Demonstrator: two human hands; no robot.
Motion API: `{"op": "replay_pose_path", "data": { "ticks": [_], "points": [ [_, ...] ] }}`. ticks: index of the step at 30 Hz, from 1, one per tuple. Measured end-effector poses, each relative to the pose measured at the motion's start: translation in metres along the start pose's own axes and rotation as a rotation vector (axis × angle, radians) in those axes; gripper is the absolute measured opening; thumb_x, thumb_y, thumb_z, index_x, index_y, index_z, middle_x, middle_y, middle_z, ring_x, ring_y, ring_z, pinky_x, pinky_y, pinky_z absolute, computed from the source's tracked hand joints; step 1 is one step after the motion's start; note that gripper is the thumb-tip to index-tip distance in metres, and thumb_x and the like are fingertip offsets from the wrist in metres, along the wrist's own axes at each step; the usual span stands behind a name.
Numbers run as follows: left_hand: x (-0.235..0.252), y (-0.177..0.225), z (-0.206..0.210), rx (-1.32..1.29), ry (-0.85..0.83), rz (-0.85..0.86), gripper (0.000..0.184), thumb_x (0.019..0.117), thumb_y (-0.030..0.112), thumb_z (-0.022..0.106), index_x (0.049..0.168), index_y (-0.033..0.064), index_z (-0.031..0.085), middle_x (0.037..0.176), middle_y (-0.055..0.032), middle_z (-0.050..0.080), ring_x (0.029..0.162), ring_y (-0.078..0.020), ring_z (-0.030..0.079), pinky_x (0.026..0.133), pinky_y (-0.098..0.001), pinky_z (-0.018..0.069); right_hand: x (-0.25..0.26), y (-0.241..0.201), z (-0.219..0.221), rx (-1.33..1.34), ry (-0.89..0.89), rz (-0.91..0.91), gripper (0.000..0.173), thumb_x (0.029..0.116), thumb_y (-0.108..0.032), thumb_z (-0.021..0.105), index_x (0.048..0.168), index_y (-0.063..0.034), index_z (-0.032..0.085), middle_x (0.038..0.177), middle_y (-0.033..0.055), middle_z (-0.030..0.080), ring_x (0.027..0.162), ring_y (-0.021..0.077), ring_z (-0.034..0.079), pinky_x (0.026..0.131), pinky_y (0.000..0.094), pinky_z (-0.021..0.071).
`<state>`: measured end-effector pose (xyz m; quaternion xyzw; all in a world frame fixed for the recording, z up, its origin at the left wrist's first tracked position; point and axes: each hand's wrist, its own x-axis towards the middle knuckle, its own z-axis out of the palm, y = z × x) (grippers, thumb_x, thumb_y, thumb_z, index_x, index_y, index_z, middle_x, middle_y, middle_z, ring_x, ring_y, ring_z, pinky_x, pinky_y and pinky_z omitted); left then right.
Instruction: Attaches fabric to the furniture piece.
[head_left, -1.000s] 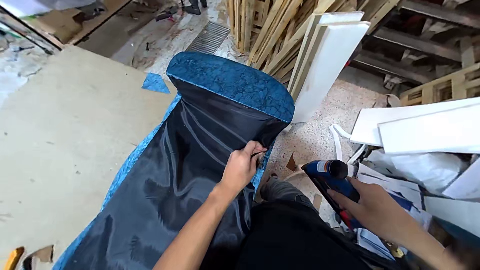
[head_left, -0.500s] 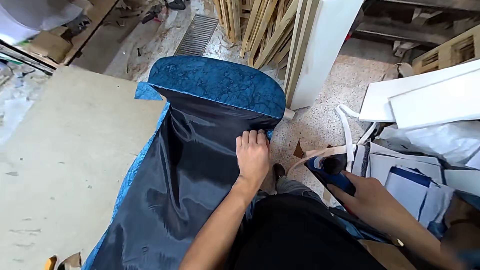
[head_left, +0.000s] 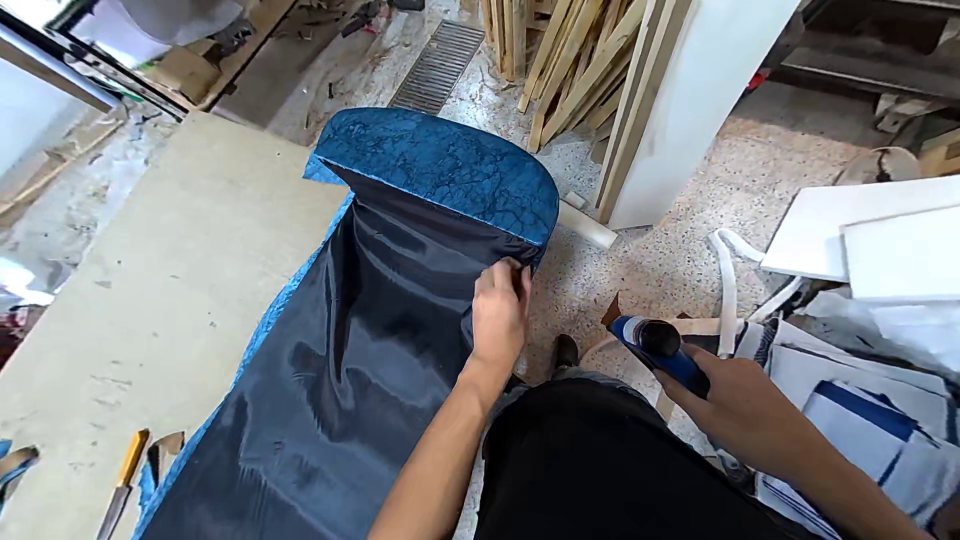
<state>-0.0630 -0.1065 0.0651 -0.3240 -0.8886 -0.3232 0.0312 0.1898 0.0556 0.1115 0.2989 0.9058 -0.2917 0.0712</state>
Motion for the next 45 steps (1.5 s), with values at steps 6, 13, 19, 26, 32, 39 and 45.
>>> {"op": "replay_pose_path", "data": {
  "ticks": [6,13,19,26,32,39,45],
  "points": [
    [0.005,0.001,0.013,0.112,0.117,-0.093,0.036,0.0969,0.042,0.070,0.100,0.0063,0.075,0.098,-0.0113,0.069,0.098,-0.0296,0.066,0.088,-0.0449,0.0529,0.008,0.012,-0.006,-0.050,-0.024,-0.052,0.039,0.0909,-0.051,0.057,0.106,-0.0176,0.071,0.067,-0.0042,0.063,0.059,0.0108,0.062,0.053,0.0367,0.0521],
    [-0.008,-0.006,0.013,0.095,0.113,0.060,0.011,0.0983,0.012,0.067,0.097,0.0029,0.073,0.096,-0.0125,0.070,0.098,-0.0296,0.067,0.091,-0.0427,0.0537,0.013,0.025,-0.008,-0.083,-0.067,-0.074,0.046,0.0908,-0.052,0.056,0.108,-0.0128,0.072,0.070,0.0009,0.066,0.060,0.0156,0.065,0.054,0.0403,0.0534],
    [-0.008,-0.007,0.015,0.069,0.091,0.067,0.009,0.0957,0.011,0.069,0.093,0.0038,0.073,0.093,-0.0105,0.071,0.097,-0.0272,0.068,0.092,-0.0409,0.0543,0.022,0.019,-0.008,-0.102,-0.039,-0.138,0.044,0.0901,-0.050,0.056,0.105,-0.0119,0.072,0.068,0.0018,0.065,0.058,0.0161,0.064,0.052,0.0411,0.0516],
    [0.014,-0.002,0.023,0.002,0.003,0.113,0.015,0.0961,0.013,0.070,0.088,0.0010,0.073,0.093,-0.0132,0.072,0.099,-0.0288,0.069,0.092,-0.0415,0.0554,0.023,-0.033,-0.014,-0.196,0.168,-0.234,0.047,0.0929,-0.050,0.053,0.106,-0.0096,0.073,0.064,0.0017,0.064,0.054,0.0166,0.063,0.048,0.0396,0.0504],
    [0.007,-0.002,0.016,0.023,0.008,0.054,0.020,0.1010,0.024,0.065,0.095,0.0100,0.078,0.103,-0.0055,0.074,0.107,-0.0242,0.067,0.104,-0.0419,0.0493,0.023,-0.068,-0.002,-0.251,0.267,-0.338,0.048,0.0885,-0.037,0.055,0.122,-0.0055,0.071,0.080,0.0070,0.072,0.063,0.0238,0.069,0.053,0.0466,0.0561],
    [-0.034,-0.003,-0.006,0.271,-0.291,0.124,0.057,0.0942,0.025,0.065,0.150,0.0257,0.055,0.162,0.0000,0.041,0.152,-0.0316,0.031,0.118,-0.0665,0.0220,0.027,-0.096,0.039,-0.372,0.405,-0.412,0.052,0.0874,-0.026,0.064,0.131,0.0014,0.064,0.087,0.0147,0.071,0.069,0.0310,0.071,0.055,0.0452,0.0567],
    [-0.060,-0.006,-0.004,0.036,-0.397,0.071,0.057,0.1003,0.023,0.061,0.154,0.0105,0.048,0.172,-0.0069,0.020,0.161,-0.0239,0.004,0.131,-0.0496,0.0022,0.041,-0.119,0.061,-0.410,0.386,-0.476,0.048,0.0904,-0.019,0.067,0.133,0.0021,0.061,0.088,0.0158,0.069,0.075,0.0320,0.071,0.064,0.0437,0.0593]
  ]
}}
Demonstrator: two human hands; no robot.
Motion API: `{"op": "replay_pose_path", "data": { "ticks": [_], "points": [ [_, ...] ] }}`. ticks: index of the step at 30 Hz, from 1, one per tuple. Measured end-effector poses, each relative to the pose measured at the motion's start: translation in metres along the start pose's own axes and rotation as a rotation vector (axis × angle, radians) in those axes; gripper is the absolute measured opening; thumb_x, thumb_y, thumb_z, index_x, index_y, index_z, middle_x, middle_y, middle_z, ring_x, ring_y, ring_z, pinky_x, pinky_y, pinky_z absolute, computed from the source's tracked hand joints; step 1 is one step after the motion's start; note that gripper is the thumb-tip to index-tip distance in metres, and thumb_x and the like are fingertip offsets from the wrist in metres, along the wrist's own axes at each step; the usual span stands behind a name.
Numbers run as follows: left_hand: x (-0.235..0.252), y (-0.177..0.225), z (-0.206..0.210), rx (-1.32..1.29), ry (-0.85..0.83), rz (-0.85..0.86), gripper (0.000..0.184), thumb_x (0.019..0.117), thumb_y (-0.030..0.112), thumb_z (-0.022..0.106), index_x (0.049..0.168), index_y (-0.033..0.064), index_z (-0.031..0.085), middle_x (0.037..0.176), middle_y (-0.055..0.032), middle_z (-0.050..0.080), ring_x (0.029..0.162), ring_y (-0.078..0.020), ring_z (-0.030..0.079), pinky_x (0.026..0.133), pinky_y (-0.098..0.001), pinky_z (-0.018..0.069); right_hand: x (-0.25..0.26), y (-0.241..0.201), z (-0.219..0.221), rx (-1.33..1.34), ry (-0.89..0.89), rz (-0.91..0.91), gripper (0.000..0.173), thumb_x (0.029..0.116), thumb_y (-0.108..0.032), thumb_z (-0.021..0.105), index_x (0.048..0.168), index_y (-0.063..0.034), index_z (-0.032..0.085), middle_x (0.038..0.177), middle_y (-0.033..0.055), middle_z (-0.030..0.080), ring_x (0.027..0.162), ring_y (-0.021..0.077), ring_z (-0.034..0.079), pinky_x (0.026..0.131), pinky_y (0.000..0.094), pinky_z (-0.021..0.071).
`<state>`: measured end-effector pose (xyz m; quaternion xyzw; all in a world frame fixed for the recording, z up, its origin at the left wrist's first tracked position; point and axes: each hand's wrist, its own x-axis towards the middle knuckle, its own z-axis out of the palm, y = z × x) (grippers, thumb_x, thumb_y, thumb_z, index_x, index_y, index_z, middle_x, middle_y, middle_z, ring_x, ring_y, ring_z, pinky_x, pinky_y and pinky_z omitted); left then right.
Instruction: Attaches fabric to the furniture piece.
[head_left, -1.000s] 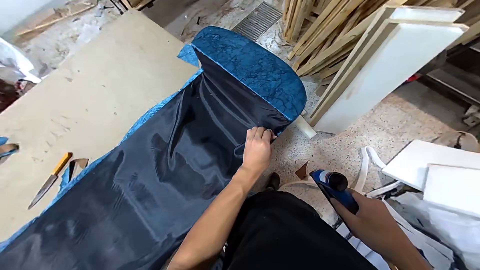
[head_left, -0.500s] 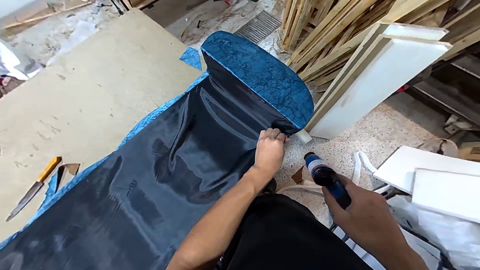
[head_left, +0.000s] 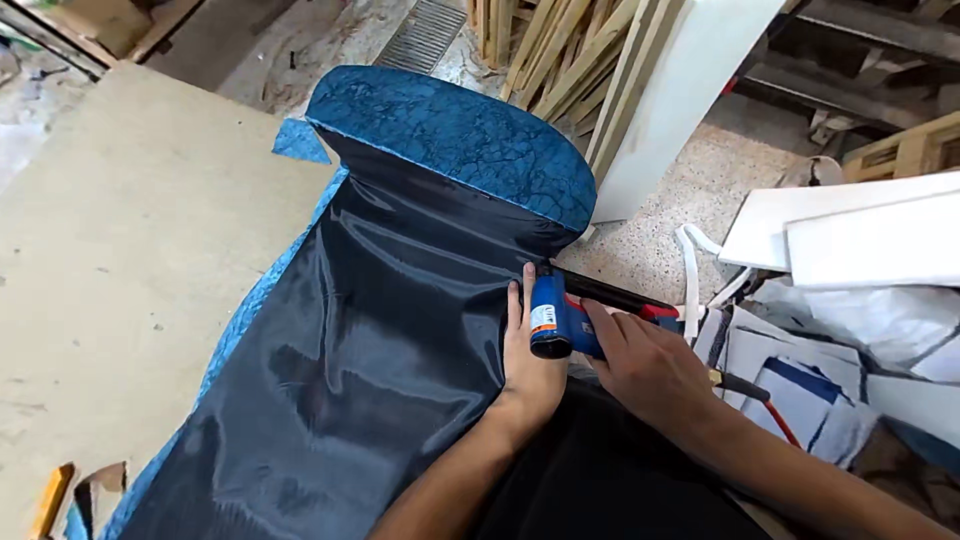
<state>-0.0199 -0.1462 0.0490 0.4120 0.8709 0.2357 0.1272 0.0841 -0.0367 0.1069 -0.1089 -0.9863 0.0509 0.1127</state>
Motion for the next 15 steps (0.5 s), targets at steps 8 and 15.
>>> {"op": "replay_pose_path", "data": {
  "ticks": [8,15],
  "points": [
    [-0.004,0.002,-0.003,0.117,-0.146,-0.046,0.040,0.0993,0.015,0.061,0.139,0.0176,0.064,0.158,-0.0044,0.048,0.155,-0.0221,0.029,0.128,-0.0511,0.0160,0.012,-0.016,0.002,-0.049,-0.110,0.083,0.049,0.0894,-0.016,0.071,0.133,0.0026,0.059,0.091,0.0170,0.069,0.078,0.0320,0.072,0.066,0.0442,0.0600],
    [-0.005,0.008,-0.001,0.353,-0.226,0.062,0.041,0.0973,0.006,0.059,0.138,0.0119,0.063,0.152,-0.0135,0.051,0.146,-0.0344,0.040,0.118,-0.0611,0.0304,0.027,-0.028,-0.011,-0.083,-0.217,0.215,0.036,0.0903,-0.016,0.070,0.121,0.0003,0.061,0.083,0.0122,0.065,0.068,0.0294,0.069,0.053,0.0427,0.0558]
  ]
}}
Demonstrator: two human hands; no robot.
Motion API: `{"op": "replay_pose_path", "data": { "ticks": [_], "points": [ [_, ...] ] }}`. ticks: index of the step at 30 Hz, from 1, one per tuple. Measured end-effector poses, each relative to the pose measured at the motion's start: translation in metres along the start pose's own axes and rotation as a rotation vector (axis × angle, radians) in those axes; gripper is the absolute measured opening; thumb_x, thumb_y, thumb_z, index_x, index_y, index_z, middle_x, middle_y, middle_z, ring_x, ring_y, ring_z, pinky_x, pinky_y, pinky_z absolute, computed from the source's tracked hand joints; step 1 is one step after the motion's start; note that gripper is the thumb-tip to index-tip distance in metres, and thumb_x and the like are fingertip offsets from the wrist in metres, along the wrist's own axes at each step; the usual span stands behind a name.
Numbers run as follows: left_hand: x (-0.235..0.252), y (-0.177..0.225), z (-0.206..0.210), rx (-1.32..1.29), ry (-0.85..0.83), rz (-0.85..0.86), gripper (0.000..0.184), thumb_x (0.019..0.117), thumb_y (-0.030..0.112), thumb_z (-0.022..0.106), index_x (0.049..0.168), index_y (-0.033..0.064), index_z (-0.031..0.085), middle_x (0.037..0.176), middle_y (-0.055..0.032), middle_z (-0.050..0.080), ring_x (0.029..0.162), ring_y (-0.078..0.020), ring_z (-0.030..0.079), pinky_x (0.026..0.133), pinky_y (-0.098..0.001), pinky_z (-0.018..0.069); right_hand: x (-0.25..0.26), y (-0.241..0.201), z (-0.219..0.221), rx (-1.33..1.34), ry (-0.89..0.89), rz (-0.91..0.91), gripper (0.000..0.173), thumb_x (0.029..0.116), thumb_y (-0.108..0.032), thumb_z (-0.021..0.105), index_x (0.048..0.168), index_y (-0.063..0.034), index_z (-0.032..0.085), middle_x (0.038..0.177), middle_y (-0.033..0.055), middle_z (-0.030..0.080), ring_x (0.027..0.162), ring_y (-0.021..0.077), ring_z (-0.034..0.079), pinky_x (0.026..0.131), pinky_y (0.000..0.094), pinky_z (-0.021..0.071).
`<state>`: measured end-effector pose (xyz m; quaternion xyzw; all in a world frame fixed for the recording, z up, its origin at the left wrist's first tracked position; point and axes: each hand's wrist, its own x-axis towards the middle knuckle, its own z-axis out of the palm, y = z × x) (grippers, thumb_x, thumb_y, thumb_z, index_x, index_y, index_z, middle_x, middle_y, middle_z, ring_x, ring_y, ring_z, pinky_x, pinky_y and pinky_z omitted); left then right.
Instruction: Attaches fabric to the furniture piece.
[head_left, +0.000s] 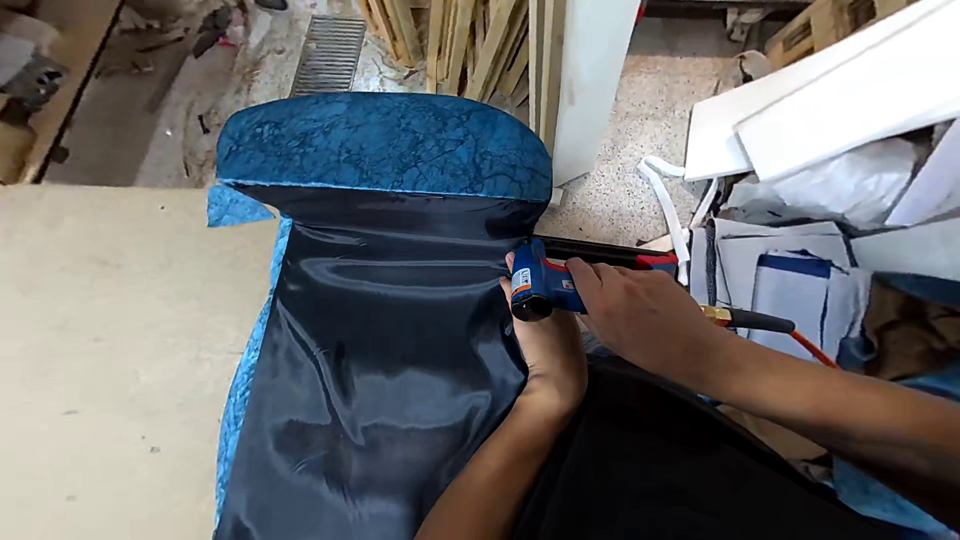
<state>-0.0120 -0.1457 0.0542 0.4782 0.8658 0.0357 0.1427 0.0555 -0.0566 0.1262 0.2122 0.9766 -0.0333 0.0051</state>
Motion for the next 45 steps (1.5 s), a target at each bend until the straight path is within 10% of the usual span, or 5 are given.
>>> {"op": "replay_pose_path", "data": {
  "ticks": [5,20,25,30,45],
  "points": [
    [-0.002,0.006,-0.010,0.148,-0.134,-0.026,0.015,0.0956,0.014,0.060,0.101,0.0070,0.073,0.087,-0.0139,0.071,0.080,-0.0324,0.070,0.062,-0.0467,0.0550,0.004,-0.004,-0.001,-0.016,0.002,0.025,0.019,0.0958,-0.007,0.058,0.113,0.0006,0.062,0.079,0.0115,0.064,0.065,0.0275,0.068,0.051,0.0399,0.0541],
    [-0.008,0.008,-0.005,0.189,-0.049,-0.019,0.023,0.0947,0.011,0.062,0.116,0.0104,0.071,0.113,-0.0144,0.071,0.102,-0.0320,0.069,0.076,-0.0500,0.0572,-0.005,-0.011,0.007,-0.028,0.013,0.093,0.025,0.0963,-0.007,0.059,0.119,0.0033,0.059,0.084,0.0146,0.064,0.068,0.0310,0.069,0.054,0.0425,0.0558],
    [-0.018,-0.008,-0.023,-0.167,0.119,0.010,0.063,0.0965,0.013,0.063,0.156,0.0176,0.045,0.173,-0.0065,0.018,0.159,-0.0337,0.015,0.124,-0.0494,0.0304,-0.045,0.013,-0.002,0.087,0.067,0.026,0.050,0.0853,-0.019,0.076,0.128,0.0017,0.061,0.091,0.0146,0.069,0.074,0.0313,0.071,0.061,0.0468,0.0593],
    [-0.035,-0.037,-0.038,-0.230,0.374,-0.109,0.047,0.1011,0.031,0.063,0.144,0.0116,0.059,0.144,-0.0146,0.057,0.130,-0.0318,0.057,0.104,-0.0474,0.0526,-0.085,0.057,0.014,0.272,0.075,0.161,0.045,0.0875,-0.036,0.061,0.121,-0.0069,0.070,0.076,0.0076,0.070,0.060,0.0272,0.067,0.052,0.0507,0.0556],
    [-0.025,-0.007,-0.016,-0.188,0.520,-0.250,0.020,0.0932,-0.001,0.063,0.109,0.0041,0.074,0.106,-0.0117,0.069,0.104,-0.0274,0.066,0.094,-0.0400,0.0557,-0.066,0.158,0.029,0.387,-0.152,0.074,0.040,0.0899,-0.038,0.061,0.108,-0.0048,0.073,0.067,0.0075,0.067,0.057,0.0243,0.066,0.052,0.0483,0.0537]
  ]
}}
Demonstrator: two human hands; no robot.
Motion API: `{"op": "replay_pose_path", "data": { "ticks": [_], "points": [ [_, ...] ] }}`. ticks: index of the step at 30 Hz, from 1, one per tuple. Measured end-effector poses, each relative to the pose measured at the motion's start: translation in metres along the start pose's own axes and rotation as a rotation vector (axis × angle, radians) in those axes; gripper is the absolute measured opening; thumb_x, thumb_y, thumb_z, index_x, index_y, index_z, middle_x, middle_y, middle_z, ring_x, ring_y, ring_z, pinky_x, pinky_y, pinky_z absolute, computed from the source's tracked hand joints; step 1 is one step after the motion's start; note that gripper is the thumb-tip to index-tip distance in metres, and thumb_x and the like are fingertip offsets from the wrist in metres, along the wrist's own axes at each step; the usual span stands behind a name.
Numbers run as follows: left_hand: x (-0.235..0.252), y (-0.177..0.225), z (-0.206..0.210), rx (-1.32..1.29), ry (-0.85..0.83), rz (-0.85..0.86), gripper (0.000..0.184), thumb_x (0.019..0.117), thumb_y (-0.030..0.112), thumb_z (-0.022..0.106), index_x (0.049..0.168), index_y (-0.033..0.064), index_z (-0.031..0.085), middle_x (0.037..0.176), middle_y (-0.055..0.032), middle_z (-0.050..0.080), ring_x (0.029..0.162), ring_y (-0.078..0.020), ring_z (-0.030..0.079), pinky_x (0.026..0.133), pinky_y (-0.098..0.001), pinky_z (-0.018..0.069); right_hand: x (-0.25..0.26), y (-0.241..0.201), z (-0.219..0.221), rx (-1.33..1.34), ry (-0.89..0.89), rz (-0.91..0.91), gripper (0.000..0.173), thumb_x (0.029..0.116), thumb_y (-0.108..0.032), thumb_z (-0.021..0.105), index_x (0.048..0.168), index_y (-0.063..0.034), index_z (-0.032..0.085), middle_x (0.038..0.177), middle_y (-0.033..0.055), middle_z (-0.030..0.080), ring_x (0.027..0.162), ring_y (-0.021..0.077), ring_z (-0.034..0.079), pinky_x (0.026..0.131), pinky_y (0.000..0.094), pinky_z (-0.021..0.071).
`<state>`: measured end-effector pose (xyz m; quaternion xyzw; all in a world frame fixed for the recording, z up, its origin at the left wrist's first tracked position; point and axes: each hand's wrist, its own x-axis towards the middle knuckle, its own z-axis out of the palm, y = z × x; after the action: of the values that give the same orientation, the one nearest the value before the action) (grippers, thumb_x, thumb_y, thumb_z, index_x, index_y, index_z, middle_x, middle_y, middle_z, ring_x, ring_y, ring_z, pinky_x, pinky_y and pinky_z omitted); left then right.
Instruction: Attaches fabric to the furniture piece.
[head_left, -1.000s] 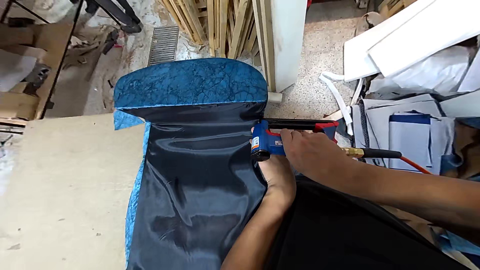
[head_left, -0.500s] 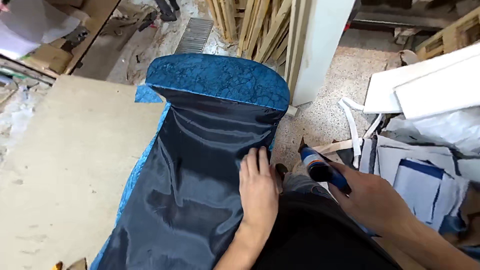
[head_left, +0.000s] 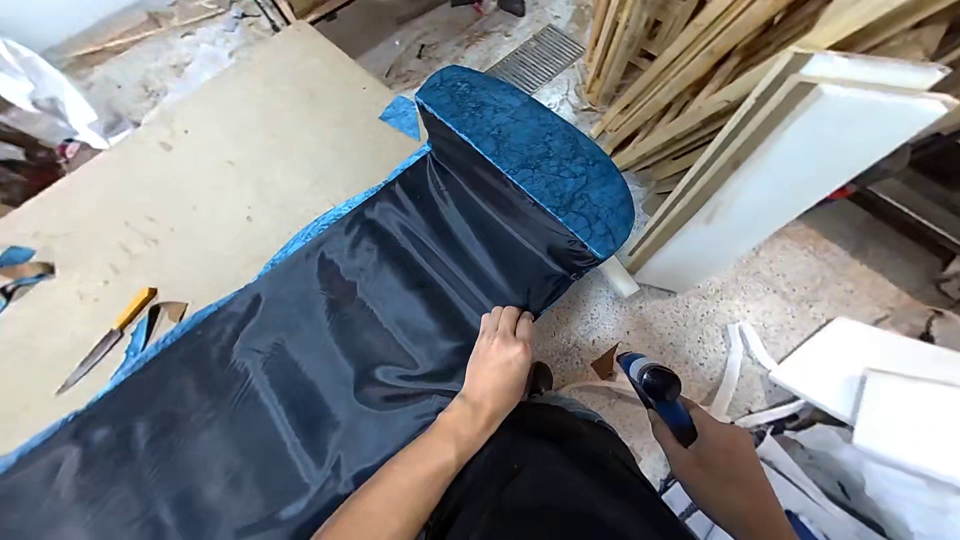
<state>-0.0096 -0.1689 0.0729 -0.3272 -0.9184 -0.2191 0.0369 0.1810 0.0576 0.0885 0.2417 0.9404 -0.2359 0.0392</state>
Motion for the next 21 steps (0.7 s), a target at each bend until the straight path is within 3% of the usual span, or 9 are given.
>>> {"op": "replay_pose_path", "data": {
  "ticks": [4,7,10,14,18,21],
  "points": [
    [0.004,0.006,-0.003,0.017,0.028,-0.046,0.019,0.0918,-0.002,0.064,0.106,0.0035,0.074,0.105,-0.0130,0.069,0.103,-0.0295,0.066,0.093,-0.0421,0.0555,0.015,-0.002,-0.019,0.069,-0.019,-0.041,0.040,0.0900,-0.046,0.060,0.100,-0.0098,0.074,0.065,0.0006,0.066,0.055,0.0129,0.063,0.050,0.0373,0.0523],
    [0.013,0.007,-0.015,0.099,-0.114,-0.147,0.027,0.0913,-0.003,0.064,0.117,-0.0014,0.071,0.116,-0.0193,0.064,0.110,-0.0369,0.062,0.097,-0.0492,0.0526,0.029,-0.007,-0.033,0.148,-0.117,-0.015,0.040,0.0901,-0.053,0.060,0.096,-0.0146,0.072,0.066,-0.0050,0.064,0.056,0.0064,0.061,0.050,0.0313,0.0512],
    [0.015,-0.008,-0.016,0.158,-0.204,-0.165,0.023,0.0937,-0.002,0.061,0.113,0.0004,0.074,0.110,-0.0166,0.070,0.108,-0.0332,0.066,0.099,-0.0463,0.0539,0.043,-0.017,-0.042,0.152,-0.169,-0.050,0.038,0.0898,-0.054,0.060,0.095,-0.0181,0.071,0.065,-0.0089,0.062,0.053,0.0026,0.059,0.047,0.0271,0.0499],
    [0.001,-0.014,-0.019,0.010,0.000,-0.080,0.016,0.0964,0.000,0.059,0.101,0.0027,0.075,0.094,-0.0121,0.067,0.095,-0.0288,0.066,0.087,-0.0418,0.0554,0.050,-0.043,-0.051,0.133,-0.117,-0.098,0.038,0.0910,-0.056,0.060,0.093,-0.0196,0.071,0.063,-0.0110,0.061,0.052,-0.0001,0.057,0.045,0.0243,0.0475],
    [-0.006,-0.016,-0.016,-0.096,0.161,-0.077,0.012,0.0993,0.009,0.064,0.094,0.0043,0.074,0.090,-0.0098,0.062,0.091,-0.0268,0.062,0.084,-0.0387,0.0534,0.055,-0.067,-0.056,0.196,-0.109,-0.061,0.036,0.0911,-0.055,0.063,0.093,-0.0191,0.071,0.064,-0.0092,0.065,0.051,0.0036,0.062,0.044,0.0276,0.0537],
    [-0.002,-0.021,-0.021,-0.116,0.182,-0.058,0.015,0.0996,0.014,0.066,0.092,0.0052,0.074,0.087,-0.0087,0.061,0.088,-0.0252,0.062,0.081,-0.0371,0.0538,0.058,-0.081,-0.057,0.184,-0.093,-0.051,0.036,0.0907,-0.055,0.063,0.092,-0.0191,0.071,0.063,-0.0089,0.064,0.050,0.0045,0.062,0.043,0.0283,0.0537]
  ]
}}
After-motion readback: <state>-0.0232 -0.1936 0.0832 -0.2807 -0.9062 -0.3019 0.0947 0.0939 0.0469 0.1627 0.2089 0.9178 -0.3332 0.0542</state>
